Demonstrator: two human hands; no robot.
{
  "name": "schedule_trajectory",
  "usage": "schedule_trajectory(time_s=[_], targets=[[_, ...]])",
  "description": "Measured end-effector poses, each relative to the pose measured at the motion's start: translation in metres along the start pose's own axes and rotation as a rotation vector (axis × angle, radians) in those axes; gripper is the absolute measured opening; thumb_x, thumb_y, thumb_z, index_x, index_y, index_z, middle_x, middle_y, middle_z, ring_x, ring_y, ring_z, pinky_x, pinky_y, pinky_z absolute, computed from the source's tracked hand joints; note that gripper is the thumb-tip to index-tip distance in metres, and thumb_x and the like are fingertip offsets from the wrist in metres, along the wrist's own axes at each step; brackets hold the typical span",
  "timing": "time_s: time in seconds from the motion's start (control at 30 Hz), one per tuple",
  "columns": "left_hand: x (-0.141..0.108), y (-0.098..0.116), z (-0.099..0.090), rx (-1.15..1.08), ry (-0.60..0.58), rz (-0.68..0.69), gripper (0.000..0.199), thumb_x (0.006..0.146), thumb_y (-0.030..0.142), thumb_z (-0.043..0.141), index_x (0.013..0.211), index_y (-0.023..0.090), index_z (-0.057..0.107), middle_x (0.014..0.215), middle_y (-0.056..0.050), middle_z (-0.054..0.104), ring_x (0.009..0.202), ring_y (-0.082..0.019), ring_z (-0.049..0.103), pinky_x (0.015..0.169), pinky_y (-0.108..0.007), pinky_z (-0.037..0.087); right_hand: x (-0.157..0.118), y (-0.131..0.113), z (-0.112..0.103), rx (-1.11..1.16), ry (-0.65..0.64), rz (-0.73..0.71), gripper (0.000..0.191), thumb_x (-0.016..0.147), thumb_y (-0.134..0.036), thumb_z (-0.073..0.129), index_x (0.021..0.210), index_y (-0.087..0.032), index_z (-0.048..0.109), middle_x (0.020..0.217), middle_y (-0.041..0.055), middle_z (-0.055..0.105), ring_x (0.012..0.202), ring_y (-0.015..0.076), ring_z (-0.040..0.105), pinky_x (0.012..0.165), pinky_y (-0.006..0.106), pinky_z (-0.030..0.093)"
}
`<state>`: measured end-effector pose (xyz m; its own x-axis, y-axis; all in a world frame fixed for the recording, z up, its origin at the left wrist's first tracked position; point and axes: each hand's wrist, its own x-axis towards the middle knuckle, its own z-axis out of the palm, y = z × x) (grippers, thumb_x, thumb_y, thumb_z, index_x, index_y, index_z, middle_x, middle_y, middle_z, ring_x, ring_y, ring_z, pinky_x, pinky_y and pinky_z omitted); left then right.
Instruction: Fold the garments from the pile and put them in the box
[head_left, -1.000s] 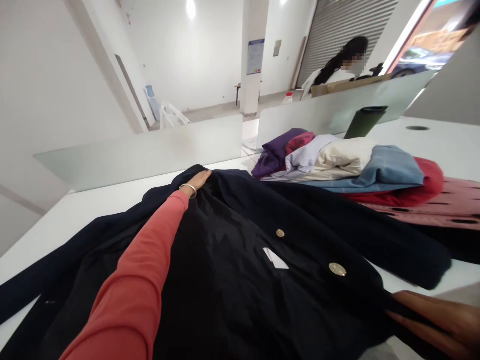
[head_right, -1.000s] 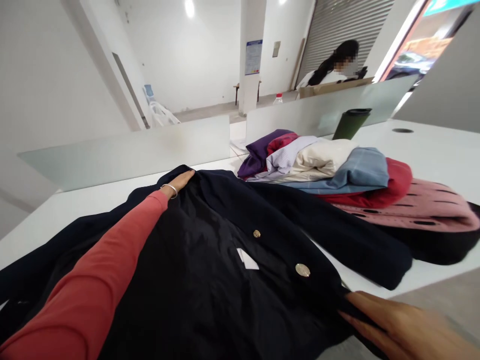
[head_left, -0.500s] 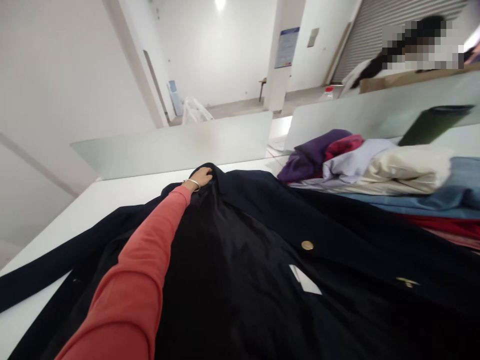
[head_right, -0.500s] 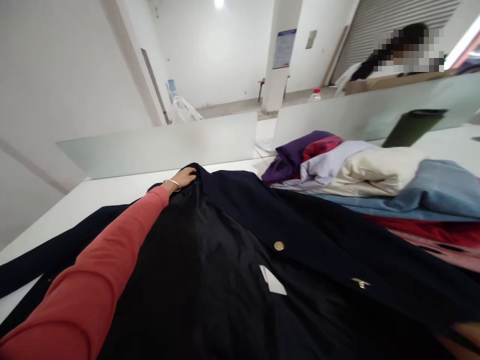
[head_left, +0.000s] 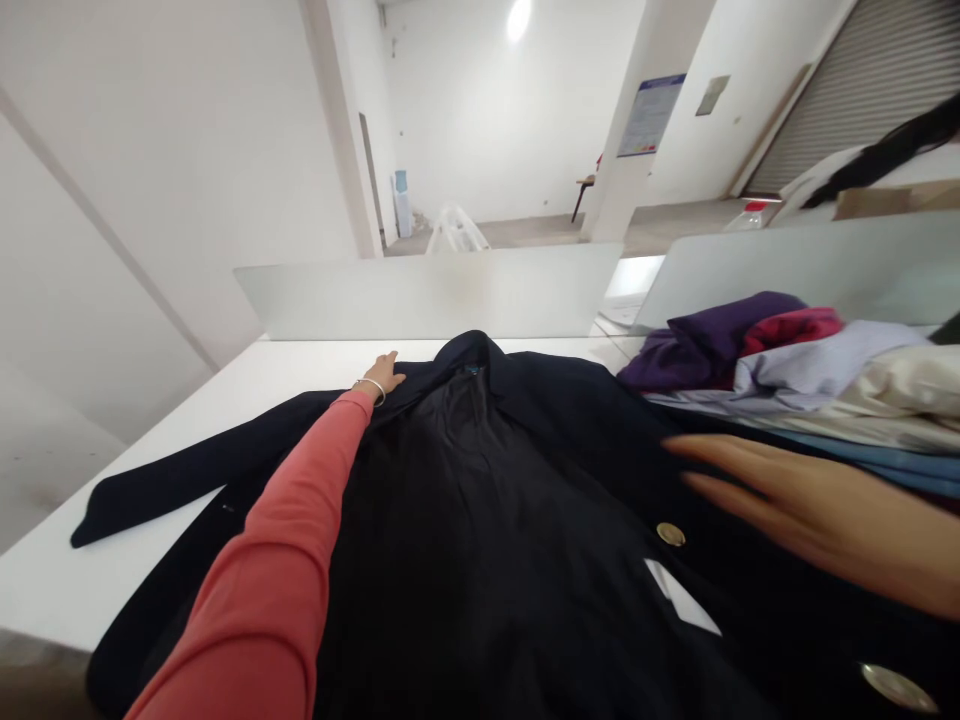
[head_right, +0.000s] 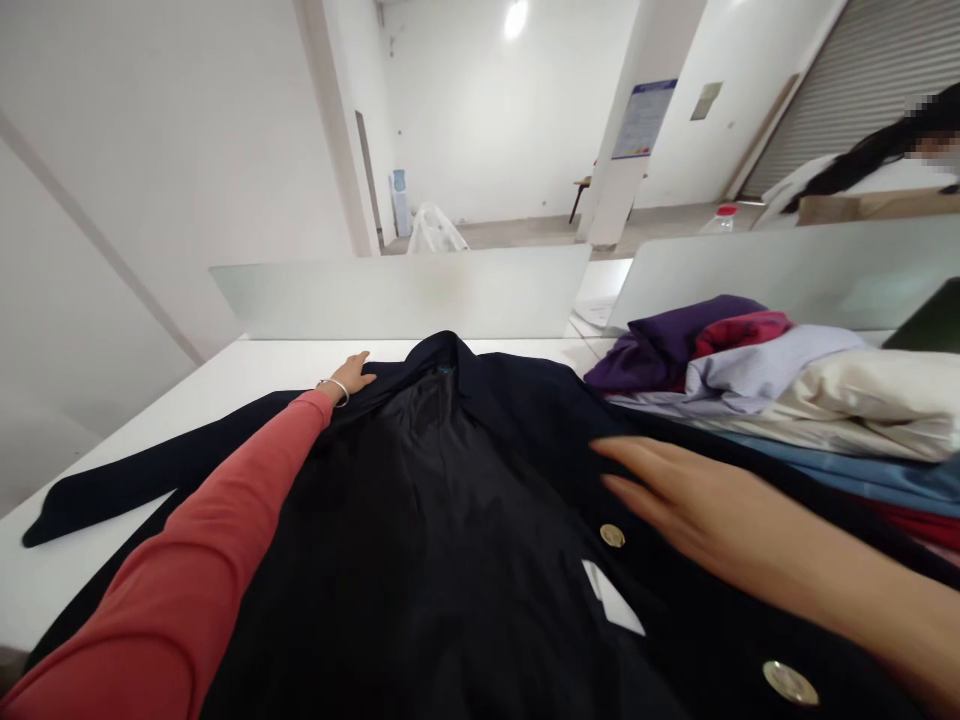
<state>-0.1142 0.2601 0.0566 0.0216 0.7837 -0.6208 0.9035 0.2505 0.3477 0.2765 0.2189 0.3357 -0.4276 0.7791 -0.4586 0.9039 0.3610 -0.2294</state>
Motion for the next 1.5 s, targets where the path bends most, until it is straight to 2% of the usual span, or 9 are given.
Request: schedule_trajectory(time_s=[0.13,0.3,0.53,0.67,0.77,0.9,1.17,1.37,1.5], targets=[[0.022,0.013,0.007,0.044,-0.019,-0.043,0.043,0.077,0.032,0.051,0.114,0.013,0.042,0.111,-0.018,0.052,0.103,-0.028,0.052,0.082,-0.034,0.041,0.095,0.002,0.074,-0.095,-0.278,-0.092,0.056,0.082,-0.042,0.031,0.127,-0.010,0.039,0.130,0.0113,0.039,0.119,0.0241,0.035,0.098,0.039,0.034],[0.052,0.011,0.004,0.122,0.113,-0.172,0.032,0.086,0.025,0.032,0.115,0.013,0.037,0.111,-0.020,0.049,0.101,-0.029,0.052,0.079,-0.038,0.041,0.165,0.036,0.146,-0.208,-0.320,0.188,0.057,0.085,-0.050,0.022,0.130,-0.018,0.033,0.137,0.0072,0.026,0.125,0.0317,0.020,0.088,0.060,0.032],[0.081,0.012,0.020,0.117,0.130,-0.216,0.035,0.086,0.026,0.032,0.118,0.014,0.037,0.118,-0.018,0.042,0.106,-0.027,0.048,0.082,-0.037,0.040,0.189,0.056,0.163,-0.232,-0.194,0.212,0.059,0.084,-0.053,0.017,0.128,-0.017,0.036,0.136,0.0080,0.028,0.125,0.0311,0.019,0.090,0.059,0.030],[0.070,-0.001,0.002,0.076,0.097,-0.112,0.048,0.083,0.034,0.039,0.127,0.016,0.030,0.129,-0.014,0.035,0.114,-0.024,0.042,0.091,-0.032,0.035,0.188,0.056,0.166,-0.232,-0.199,0.216,0.060,0.084,-0.054,0.015,0.128,-0.017,0.036,0.137,0.0077,0.026,0.125,0.0313,0.019,0.090,0.059,0.030],[0.032,-0.029,-0.033,0.061,0.071,-0.045,0.051,0.082,0.036,0.042,0.127,0.014,0.033,0.130,-0.011,0.036,0.117,-0.019,0.039,0.096,-0.026,0.030,0.188,0.053,0.160,-0.225,-0.271,0.247,0.061,0.084,-0.053,0.016,0.127,-0.016,0.036,0.137,0.0083,0.025,0.125,0.0326,0.018,0.090,0.059,0.029],[-0.062,-0.084,-0.069,0.045,-0.049,0.014,0.048,0.080,0.042,0.042,0.117,0.013,0.047,0.118,-0.009,0.050,0.105,-0.018,0.049,0.089,-0.023,0.035,0.183,0.035,0.142,-0.237,-0.296,0.257,0.061,0.084,-0.053,0.018,0.126,-0.015,0.037,0.136,0.0078,0.028,0.125,0.0332,0.017,0.092,0.058,0.029],[-0.251,-0.175,-0.044,0.023,-0.165,-0.298,0.046,0.070,0.040,0.053,0.110,0.017,0.052,0.106,-0.008,0.058,0.095,-0.020,0.055,0.080,-0.024,0.041,0.140,-0.064,0.118,-0.087,-0.188,-0.156,0.060,0.082,-0.044,0.027,0.120,0.000,0.041,0.122,0.0198,0.044,0.117,0.0276,0.036,0.102,0.035,0.027],[-0.299,-0.184,-0.023,0.023,-0.095,-0.400,0.025,0.071,0.028,0.051,0.091,0.014,0.058,0.099,-0.014,0.059,0.095,-0.027,0.055,0.080,-0.032,0.041,0.096,-0.140,0.109,-0.002,-0.213,-0.318,0.056,0.075,-0.048,0.034,0.116,-0.012,0.046,0.122,0.0123,0.046,0.116,0.0254,0.039,0.100,0.042,0.030],[-0.308,-0.186,-0.026,-0.075,-0.079,-0.381,0.017,0.074,0.024,0.044,0.080,0.016,0.058,0.085,-0.008,0.063,0.084,-0.023,0.059,0.073,-0.030,0.044,0.057,-0.156,0.093,0.029,-0.287,-0.350,0.059,0.077,-0.050,0.032,0.118,-0.011,0.045,0.125,0.0121,0.044,0.117,0.0231,0.038,0.101,0.040,0.030]])
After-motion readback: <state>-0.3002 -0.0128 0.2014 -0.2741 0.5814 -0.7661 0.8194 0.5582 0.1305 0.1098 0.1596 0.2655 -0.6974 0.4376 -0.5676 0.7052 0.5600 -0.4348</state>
